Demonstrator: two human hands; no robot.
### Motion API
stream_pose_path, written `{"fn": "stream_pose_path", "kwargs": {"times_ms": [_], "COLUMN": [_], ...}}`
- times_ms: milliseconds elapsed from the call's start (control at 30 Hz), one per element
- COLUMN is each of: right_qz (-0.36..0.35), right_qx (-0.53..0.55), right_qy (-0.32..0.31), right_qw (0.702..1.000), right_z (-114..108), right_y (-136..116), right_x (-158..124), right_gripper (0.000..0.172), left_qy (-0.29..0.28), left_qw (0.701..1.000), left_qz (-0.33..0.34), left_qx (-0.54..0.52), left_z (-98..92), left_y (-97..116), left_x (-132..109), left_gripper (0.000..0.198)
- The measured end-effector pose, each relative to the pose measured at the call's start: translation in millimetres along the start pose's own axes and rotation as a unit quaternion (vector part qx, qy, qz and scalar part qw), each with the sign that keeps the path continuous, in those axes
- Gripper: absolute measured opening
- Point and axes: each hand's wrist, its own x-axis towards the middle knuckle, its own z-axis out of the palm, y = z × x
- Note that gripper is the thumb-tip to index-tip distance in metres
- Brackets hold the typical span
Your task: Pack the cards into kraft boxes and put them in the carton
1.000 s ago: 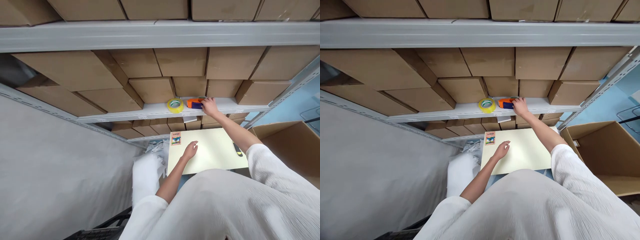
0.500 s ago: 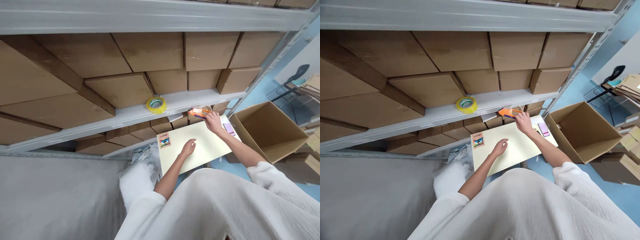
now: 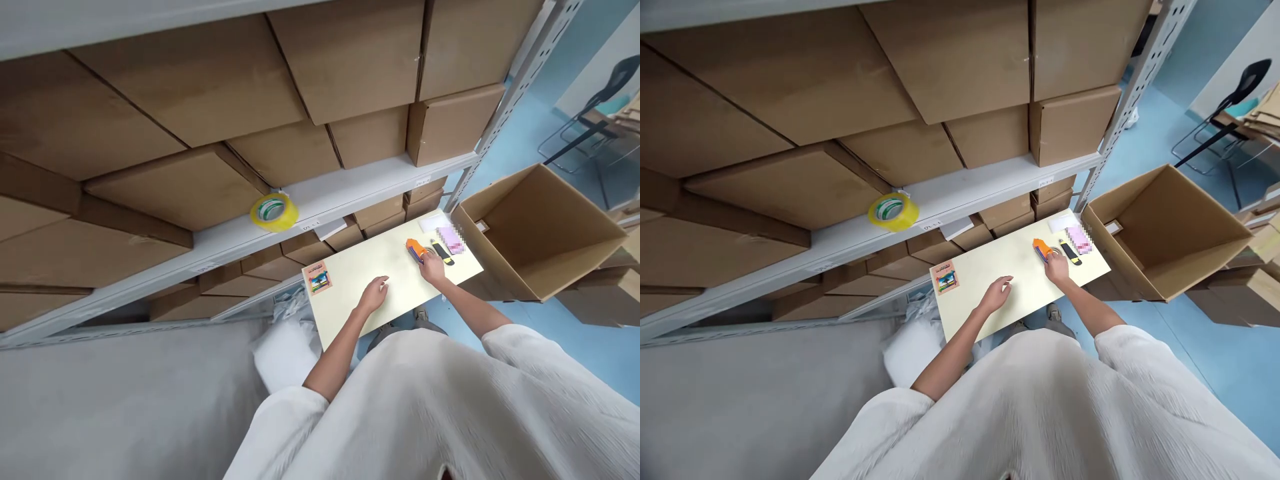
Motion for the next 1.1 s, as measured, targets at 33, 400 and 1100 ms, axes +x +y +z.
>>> {"fn": "stream_pose_path", "kwargs": {"times_ms": [33,400,1100], "right_qz": [0.007,0.023,-0.148], "right_qx": [-0.001,0.016,0.043], "right_qy": [-0.008,-0.045,0.012], "right_qw": [1.000,0.999,0.988], "right_z": [5.2,41.8,0.9], "right_y": [7.7,44.4,52.0], "right_x": [1.8,27.7,48.6], "right_gripper": [0.030,0.030,0.028], "left_qy": [0.000,0.002,0.114], "left_qw": [1.000,0.998,0.990], "left_qz": [-0.007,-0.070,-0.087], "left_qx": [0.001,-0.003,-0.012], "left_z": [1.7,27.2,46.7], "left_y": [0.0,15.1,43.3], "left_x": [-1.4,-2.9,16.1], "left_gripper": [0.039,0.039,0.039]}}
